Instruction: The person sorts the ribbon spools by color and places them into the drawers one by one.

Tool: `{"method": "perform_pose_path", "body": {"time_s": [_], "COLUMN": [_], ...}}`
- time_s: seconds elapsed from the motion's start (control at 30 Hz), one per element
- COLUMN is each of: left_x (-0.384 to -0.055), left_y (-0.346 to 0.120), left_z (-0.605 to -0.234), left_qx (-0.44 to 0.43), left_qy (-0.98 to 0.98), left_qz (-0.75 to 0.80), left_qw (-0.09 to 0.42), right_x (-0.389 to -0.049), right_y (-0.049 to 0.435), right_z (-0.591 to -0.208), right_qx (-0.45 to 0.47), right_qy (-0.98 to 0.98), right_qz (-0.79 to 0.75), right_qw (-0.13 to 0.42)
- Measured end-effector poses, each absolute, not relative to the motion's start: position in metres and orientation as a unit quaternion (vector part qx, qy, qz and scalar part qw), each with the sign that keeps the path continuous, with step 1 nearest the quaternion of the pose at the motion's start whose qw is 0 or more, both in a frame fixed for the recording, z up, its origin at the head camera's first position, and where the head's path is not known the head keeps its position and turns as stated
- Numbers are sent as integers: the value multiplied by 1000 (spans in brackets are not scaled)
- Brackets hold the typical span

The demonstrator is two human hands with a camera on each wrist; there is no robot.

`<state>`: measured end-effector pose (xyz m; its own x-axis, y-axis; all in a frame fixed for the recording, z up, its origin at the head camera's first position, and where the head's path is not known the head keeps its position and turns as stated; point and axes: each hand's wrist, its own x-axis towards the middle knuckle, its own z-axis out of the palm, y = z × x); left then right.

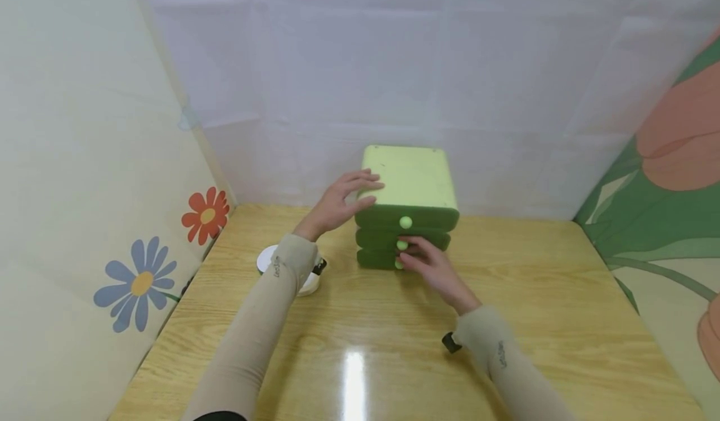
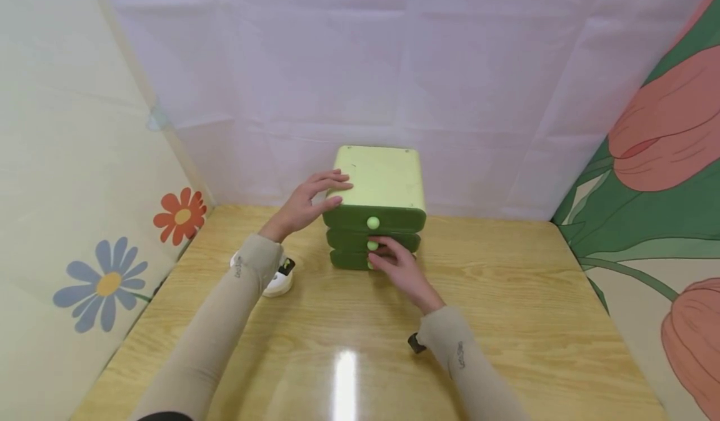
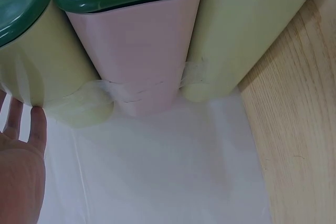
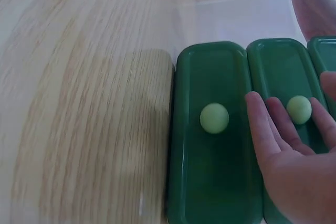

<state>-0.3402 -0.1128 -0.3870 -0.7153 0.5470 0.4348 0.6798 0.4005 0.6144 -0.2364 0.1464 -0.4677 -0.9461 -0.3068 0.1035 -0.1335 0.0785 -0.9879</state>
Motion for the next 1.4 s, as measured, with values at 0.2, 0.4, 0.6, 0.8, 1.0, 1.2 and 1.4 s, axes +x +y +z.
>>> {"method": "perform_pose_path", "body": {"time_s": [0.2, 0.4, 0.6, 0.8, 1.0, 1.2, 1.4], "left_x": [-341, -341, -341, -341, -342, -342, -344], "left_y": [-113, -112, -111, -112, -112, -113, -112], "left_z": [-388, -389, -391, -390, -391, -392, -392], "left_qx": [-367, -367, -367, -367, -368, -370, -368], "left_qy": [-831, -831, -831, -830, -829, -827, -830], "left_qz": [-410, -409, -410, -412, -413, -414, -412], "left_qw": [83, 85, 86, 86, 87, 88, 85], "right_x": [-238, -239, -241, -241, -241, -241, -242], "right_y": [139, 129, 124, 124, 125, 125, 126], "right_z": [-469, -474, -479, -479, -478, -477, -477], "right_qx": [-123, -89, -68, -68, -72, -75, -76], "right_qy": [732, 724, 716, 714, 718, 719, 718], "right_qz": [-668, -684, -694, -696, -692, -691, -692], "right_qw": [52, 4, -23, -16, -13, -13, -12]}}
